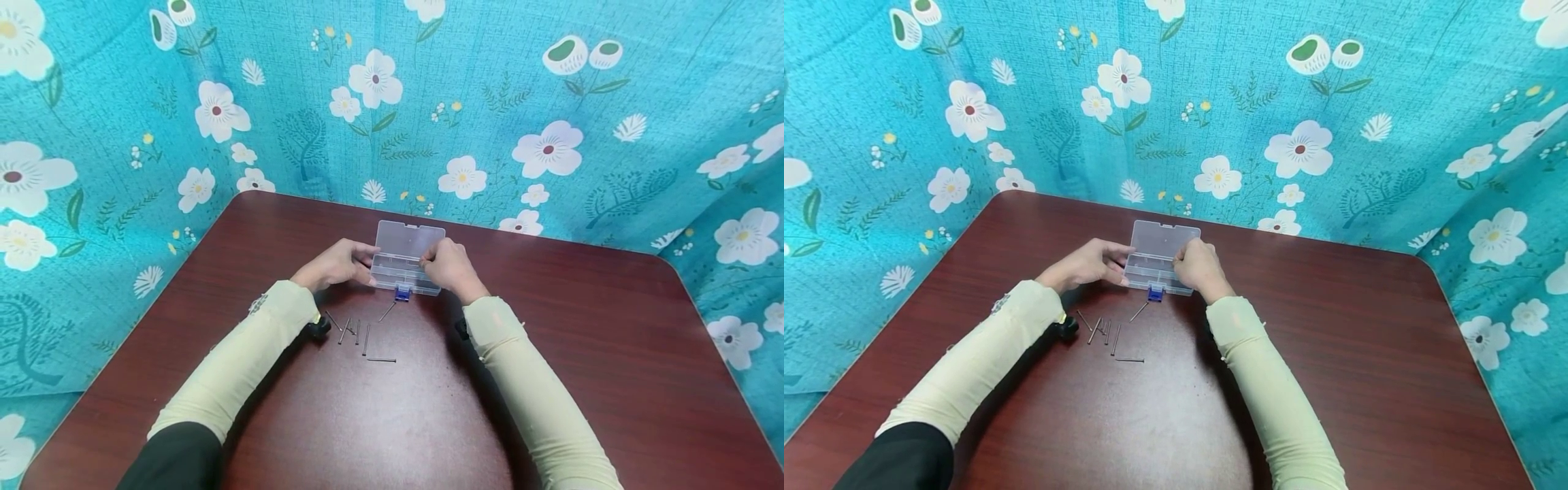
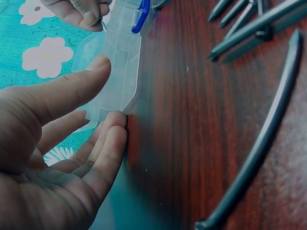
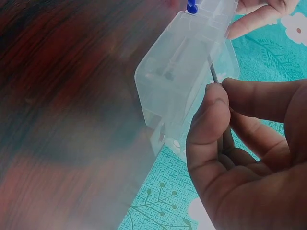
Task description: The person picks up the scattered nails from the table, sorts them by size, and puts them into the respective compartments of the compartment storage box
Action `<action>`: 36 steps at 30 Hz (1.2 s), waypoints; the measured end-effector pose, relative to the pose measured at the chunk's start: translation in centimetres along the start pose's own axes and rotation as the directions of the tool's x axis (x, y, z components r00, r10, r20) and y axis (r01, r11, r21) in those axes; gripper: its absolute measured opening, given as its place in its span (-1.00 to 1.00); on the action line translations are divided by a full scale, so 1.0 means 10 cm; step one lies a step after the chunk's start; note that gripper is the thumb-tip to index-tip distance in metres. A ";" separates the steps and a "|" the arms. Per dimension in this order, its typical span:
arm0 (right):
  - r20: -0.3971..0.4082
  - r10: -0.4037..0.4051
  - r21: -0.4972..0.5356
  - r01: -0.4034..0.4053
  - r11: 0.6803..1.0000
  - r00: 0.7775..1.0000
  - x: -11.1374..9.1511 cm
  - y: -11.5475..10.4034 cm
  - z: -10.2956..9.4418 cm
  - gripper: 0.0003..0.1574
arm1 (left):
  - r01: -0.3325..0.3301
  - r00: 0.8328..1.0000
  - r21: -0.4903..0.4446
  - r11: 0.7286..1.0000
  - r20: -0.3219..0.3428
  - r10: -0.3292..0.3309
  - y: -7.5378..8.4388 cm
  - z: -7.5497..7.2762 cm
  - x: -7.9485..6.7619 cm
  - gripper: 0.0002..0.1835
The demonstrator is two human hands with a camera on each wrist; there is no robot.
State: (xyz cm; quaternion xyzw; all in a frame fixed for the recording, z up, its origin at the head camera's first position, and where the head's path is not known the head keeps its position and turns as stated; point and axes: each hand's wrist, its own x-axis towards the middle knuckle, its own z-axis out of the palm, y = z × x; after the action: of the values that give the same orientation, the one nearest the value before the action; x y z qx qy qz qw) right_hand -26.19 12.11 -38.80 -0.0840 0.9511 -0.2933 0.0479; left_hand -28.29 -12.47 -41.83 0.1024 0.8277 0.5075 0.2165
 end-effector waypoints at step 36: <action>0.120 -0.085 0.116 0.071 0.991 0.989 -0.46 -0.05 0.10 -0.86 | 0.014 0.999 -0.062 0.998 0.029 -0.012 0.02 -0.01 -0.01 -0.11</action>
State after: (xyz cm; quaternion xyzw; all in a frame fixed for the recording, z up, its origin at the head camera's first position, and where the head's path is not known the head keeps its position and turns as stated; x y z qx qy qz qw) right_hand -21.43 12.00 -39.17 -0.1366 0.9243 -0.3419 0.1003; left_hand -28.22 -12.49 -41.60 0.0974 0.8091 0.5299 0.2349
